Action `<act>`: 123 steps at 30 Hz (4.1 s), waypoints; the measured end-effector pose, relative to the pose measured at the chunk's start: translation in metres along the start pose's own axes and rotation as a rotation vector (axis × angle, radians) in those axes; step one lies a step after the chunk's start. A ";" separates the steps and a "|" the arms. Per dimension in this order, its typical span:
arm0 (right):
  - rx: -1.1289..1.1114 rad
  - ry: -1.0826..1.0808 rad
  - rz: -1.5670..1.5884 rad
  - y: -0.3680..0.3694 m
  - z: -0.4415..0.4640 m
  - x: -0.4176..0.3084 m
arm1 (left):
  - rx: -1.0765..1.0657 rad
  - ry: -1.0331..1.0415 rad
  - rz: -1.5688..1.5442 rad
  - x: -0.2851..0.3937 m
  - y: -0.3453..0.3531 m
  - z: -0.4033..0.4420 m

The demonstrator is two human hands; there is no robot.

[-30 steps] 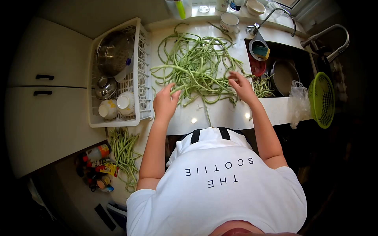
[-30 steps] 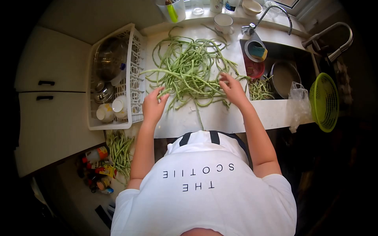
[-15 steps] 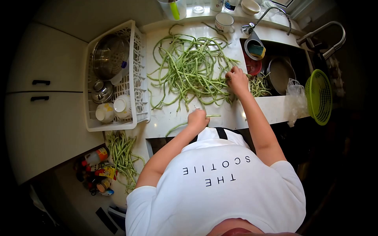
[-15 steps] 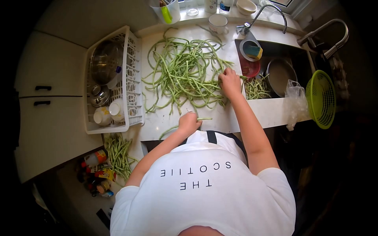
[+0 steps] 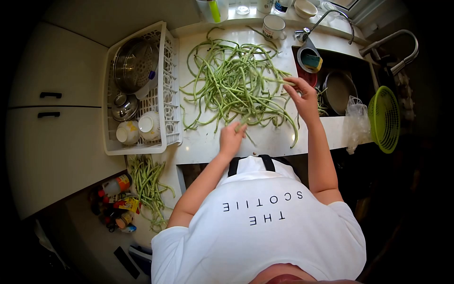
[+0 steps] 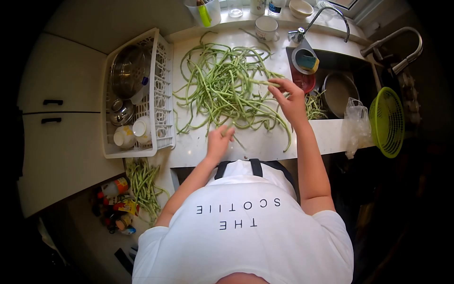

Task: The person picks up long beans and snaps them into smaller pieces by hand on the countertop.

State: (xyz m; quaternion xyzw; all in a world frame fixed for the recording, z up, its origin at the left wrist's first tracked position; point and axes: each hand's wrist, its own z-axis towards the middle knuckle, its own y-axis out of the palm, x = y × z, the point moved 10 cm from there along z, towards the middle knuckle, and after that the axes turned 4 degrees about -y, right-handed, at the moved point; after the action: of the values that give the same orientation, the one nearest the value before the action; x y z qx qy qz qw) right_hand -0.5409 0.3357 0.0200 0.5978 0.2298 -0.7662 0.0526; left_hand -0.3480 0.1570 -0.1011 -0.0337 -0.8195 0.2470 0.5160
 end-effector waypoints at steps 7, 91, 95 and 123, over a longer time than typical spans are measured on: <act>0.098 0.037 0.350 -0.006 -0.008 -0.009 | 0.239 0.117 -0.178 0.042 -0.081 0.028; -1.013 -0.172 -0.646 0.185 -0.118 -0.005 | 0.736 0.055 -1.086 -0.054 -0.290 -0.178; -1.195 -0.104 -0.753 0.180 -0.145 0.058 | 1.173 -0.255 0.357 -0.074 -0.342 -0.257; -0.122 0.060 0.492 0.061 -0.039 -0.054 | 0.155 0.163 -0.351 -0.005 -0.117 -0.075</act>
State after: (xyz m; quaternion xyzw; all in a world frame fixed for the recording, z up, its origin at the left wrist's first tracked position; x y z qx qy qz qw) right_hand -0.4695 0.2871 0.0458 0.6539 0.1246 -0.6969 0.2668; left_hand -0.2575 0.0805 -0.0274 0.1297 -0.7470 0.2119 0.6167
